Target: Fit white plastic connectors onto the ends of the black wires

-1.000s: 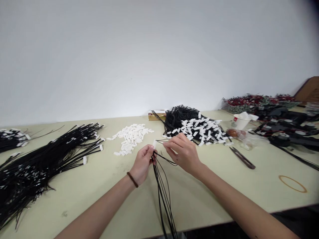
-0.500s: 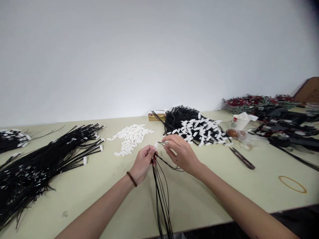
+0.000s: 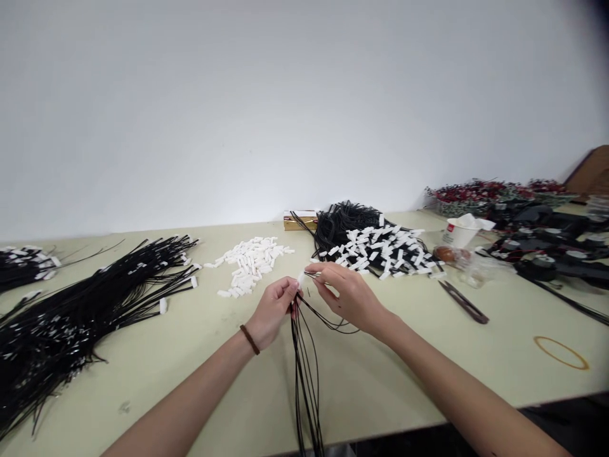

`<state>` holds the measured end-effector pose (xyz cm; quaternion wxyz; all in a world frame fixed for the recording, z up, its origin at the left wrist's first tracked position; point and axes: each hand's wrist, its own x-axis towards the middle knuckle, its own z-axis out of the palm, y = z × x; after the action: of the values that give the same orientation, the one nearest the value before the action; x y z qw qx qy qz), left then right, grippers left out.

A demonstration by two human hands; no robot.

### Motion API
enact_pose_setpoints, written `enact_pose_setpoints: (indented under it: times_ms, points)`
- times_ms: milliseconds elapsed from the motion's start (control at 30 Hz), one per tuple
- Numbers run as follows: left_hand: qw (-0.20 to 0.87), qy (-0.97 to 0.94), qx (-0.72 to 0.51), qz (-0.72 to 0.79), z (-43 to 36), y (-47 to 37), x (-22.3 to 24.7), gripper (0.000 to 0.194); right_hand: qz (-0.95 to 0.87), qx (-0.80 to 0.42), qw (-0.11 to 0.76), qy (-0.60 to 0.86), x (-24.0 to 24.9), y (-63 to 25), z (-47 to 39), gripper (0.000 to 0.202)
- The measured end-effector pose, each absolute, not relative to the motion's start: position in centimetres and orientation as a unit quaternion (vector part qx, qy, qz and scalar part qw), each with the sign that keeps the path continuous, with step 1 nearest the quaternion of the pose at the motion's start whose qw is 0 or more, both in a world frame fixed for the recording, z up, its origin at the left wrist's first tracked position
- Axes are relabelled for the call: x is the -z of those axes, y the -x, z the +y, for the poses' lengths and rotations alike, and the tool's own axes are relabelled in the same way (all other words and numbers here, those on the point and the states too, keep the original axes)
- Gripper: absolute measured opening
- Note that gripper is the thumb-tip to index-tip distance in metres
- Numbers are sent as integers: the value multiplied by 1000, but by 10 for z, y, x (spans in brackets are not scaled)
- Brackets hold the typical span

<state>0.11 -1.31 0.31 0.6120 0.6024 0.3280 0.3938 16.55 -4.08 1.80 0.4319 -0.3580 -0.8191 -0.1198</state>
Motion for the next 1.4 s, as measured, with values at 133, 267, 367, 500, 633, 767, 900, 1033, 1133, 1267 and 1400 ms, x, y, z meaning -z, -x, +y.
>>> enact_pose_setpoints:
  times_ms: [133,267,367,500,633,767,900,1033,1133,1267,1400]
  points:
    - [607,-620,-376,326,-13,-1,-4,33,-808,68,442,383,-18,-164,-43,8]
    - [607,-624,-369,325,-14,-1,-4,33,-795,7,455,400,-19,-161,-44,8]
    - [610,-621,-371,324,-14,-1,-3,33,-792,-30,467,392,-20,-160,-45,12]
    - [618,-612,-370,327,-14,-2,-2,33,-791,-43,456,405,-23,-161,-46,13]
    - [627,-604,-370,325,-15,-3,0,31,-794,-40,440,416,-22,-161,-46,12]
    - [650,-582,-369,321,-15,-3,2,30,-793,-28,442,418,-17,-161,-42,12]
    - [676,-529,-393,330,-14,-2,2,28,-777,49,453,434,-14,-160,-39,4]
    - [697,-470,-425,336,-11,-1,1,26,-803,99,463,361,-18,-159,-43,14]
    - [703,-455,-441,325,-10,-1,2,25,-851,112,417,298,-19,-157,-46,20]
    - [699,-457,-448,319,-10,-1,2,24,-870,151,376,281,-14,-156,-44,22]
    - [697,-458,-448,322,-11,-2,2,23,-867,190,372,272,-10,-155,-42,19]
